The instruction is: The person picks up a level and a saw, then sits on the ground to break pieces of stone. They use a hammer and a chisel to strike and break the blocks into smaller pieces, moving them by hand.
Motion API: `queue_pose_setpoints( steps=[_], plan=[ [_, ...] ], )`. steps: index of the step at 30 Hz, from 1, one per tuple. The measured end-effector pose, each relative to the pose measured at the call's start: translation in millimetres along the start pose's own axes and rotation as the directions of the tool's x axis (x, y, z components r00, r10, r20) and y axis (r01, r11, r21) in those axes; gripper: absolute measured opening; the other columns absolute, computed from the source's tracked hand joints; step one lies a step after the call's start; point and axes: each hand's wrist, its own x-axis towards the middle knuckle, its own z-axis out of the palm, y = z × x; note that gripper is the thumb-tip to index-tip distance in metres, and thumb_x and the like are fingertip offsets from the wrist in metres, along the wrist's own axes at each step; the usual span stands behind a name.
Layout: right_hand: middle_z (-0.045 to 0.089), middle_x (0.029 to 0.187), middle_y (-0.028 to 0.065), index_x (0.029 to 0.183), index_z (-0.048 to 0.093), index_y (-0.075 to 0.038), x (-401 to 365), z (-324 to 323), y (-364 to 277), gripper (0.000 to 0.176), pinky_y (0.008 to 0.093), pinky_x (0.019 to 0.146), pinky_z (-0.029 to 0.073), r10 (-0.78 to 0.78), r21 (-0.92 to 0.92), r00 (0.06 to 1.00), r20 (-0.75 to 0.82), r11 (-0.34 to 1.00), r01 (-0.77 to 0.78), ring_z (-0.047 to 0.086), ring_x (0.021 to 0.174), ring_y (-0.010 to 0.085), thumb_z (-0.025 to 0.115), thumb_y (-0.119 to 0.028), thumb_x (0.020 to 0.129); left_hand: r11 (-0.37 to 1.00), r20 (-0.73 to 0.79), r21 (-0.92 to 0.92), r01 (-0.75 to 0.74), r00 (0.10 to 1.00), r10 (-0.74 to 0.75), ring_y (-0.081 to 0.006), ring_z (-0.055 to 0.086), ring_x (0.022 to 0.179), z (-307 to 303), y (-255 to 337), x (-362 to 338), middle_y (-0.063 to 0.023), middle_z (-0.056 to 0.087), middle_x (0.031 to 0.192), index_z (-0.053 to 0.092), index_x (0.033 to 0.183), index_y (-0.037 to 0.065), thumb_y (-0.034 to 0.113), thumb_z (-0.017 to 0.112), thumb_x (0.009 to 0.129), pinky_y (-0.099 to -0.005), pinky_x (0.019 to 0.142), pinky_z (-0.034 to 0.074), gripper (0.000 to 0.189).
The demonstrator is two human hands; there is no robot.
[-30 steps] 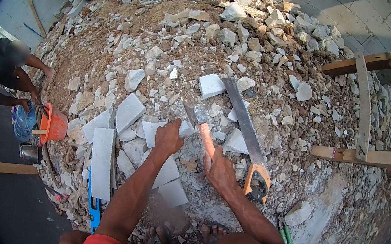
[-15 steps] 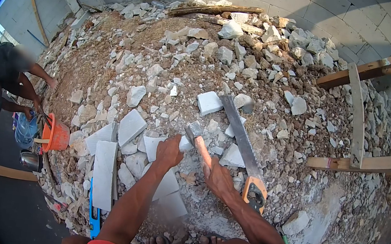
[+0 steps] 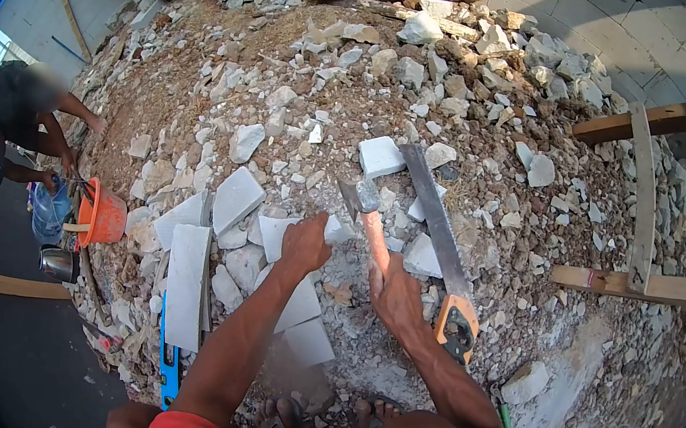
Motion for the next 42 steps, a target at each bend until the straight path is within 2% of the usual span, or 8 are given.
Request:
queue_pose_setpoints(
  steps=[7,11,15,21,26,32,34,42],
  plan=[
    [0.062,0.07,0.0356,0.103,0.046,0.006,6.9,4.7,16.1,0.029,0.0592,0.061,0.051,-0.007,-0.034,0.999,0.05,0.999,0.009,0.066,0.07,0.0539,0.055,-0.022,0.103,0.998,0.046,0.05,0.035,0.998,-0.037,-0.0389,0.071,0.1,-7.0,5.1,1.9,-0.0219,0.073,0.101,0.057,0.114,0.003,0.018,0.075,0.082,-0.0492,0.085,0.053,0.04],
    [0.063,0.072,0.0348,0.103,0.045,0.006,-0.5,3.2,2.0,0.031,0.0604,0.063,0.05,-0.017,-0.014,0.999,-0.042,1.0,0.016,0.066,0.071,0.0543,0.054,-0.024,0.103,1.0,0.044,0.007,0.019,0.999,-0.02,-0.0395,0.071,0.099,-4.6,2.2,1.0,-0.0215,0.073,0.101,0.057,0.113,0.003,0.02,0.076,0.083,-0.0503,0.085,0.052,0.039],
    [0.063,0.071,0.0349,0.103,0.046,0.005,12.4,17.7,30.2,0.031,0.0593,0.061,0.05,-0.002,-0.035,0.997,0.079,0.999,0.005,0.067,0.071,0.0536,0.054,-0.024,0.104,0.999,0.017,0.038,0.001,1.0,-0.002,-0.0401,0.071,0.098,-1.0,-0.2,2.8,-0.0219,0.073,0.1,0.057,0.111,0.003,0.02,0.077,0.083,-0.0509,0.084,0.052,0.039],
    [0.064,0.073,0.035,0.106,0.047,0.006,2.3,8.0,11.0,0.033,0.0581,0.063,0.051,0.003,-0.043,0.999,-0.034,0.999,-0.004,0.067,0.073,0.054,0.052,-0.027,0.105,0.999,0.001,0.045,-0.011,1.0,0.011,-0.0419,0.07,0.097,2.8,-5.1,2.7,-0.023,0.072,0.104,0.057,0.115,0.002,0.027,0.079,0.083,-0.0514,0.082,0.054,0.046],
    [0.065,0.075,0.0345,0.107,0.047,0.005,15.1,18.3,44.6,0.032,0.0591,0.063,0.05,-0.004,-0.101,0.999,0.05,0.995,0.009,0.066,0.074,0.0545,0.052,-0.027,0.104,0.999,0.089,0.023,0.045,0.995,-0.046,-0.0391,0.069,0.101,-5.7,2.4,4.7,-0.0197,0.073,0.103,0.056,0.115,0.004,0.021,0.077,0.083,-0.0515,0.089,0.05,0.042],
    [0.065,0.078,0.0361,0.109,0.049,0.004,7.5,10.9,16.4,0.034,0.0625,0.071,0.048,0.024,0.036,0.999,-0.026,0.999,-0.023,0.066,0.081,0.0554,0.054,-0.029,0.104,1.0,0.027,0.016,-0.006,1.0,0.005,-0.0405,0.068,0.105,0.8,-3.7,1.9,-0.0212,0.072,0.105,0.056,0.113,0.004,0.017,0.073,0.081,-0.0539,0.087,0.049,0.038],
    [0.064,0.077,0.0363,0.108,0.049,0.004,17.4,25.8,42.7,0.035,0.0622,0.071,0.048,0.063,-0.086,0.997,0.054,0.995,-0.058,0.066,0.081,0.055,0.054,-0.031,0.104,1.0,0.0,0.019,-0.013,1.0,0.013,-0.0409,0.069,0.103,-2.2,-1.5,-1.7,-0.0228,0.072,0.104,0.055,0.114,0.004,0.019,0.073,0.083,-0.0537,0.086,0.05,0.039],
    [0.066,0.084,0.0367,0.113,0.05,0.004,5.2,17.6,29.9,0.035,0.0616,0.073,0.05,0.049,-0.105,0.998,-0.033,0.993,-0.052,0.066,0.085,0.0559,0.056,-0.029,0.102,0.999,-0.017,-0.011,-0.052,0.999,0.052,-0.0403,0.068,0.104,1.9,-4.1,0.4,-0.0224,0.071,0.103,0.054,0.117,0.004,0.015,0.072,0.081,-0.0519,0.084,0.053,0.042]
  ],
)
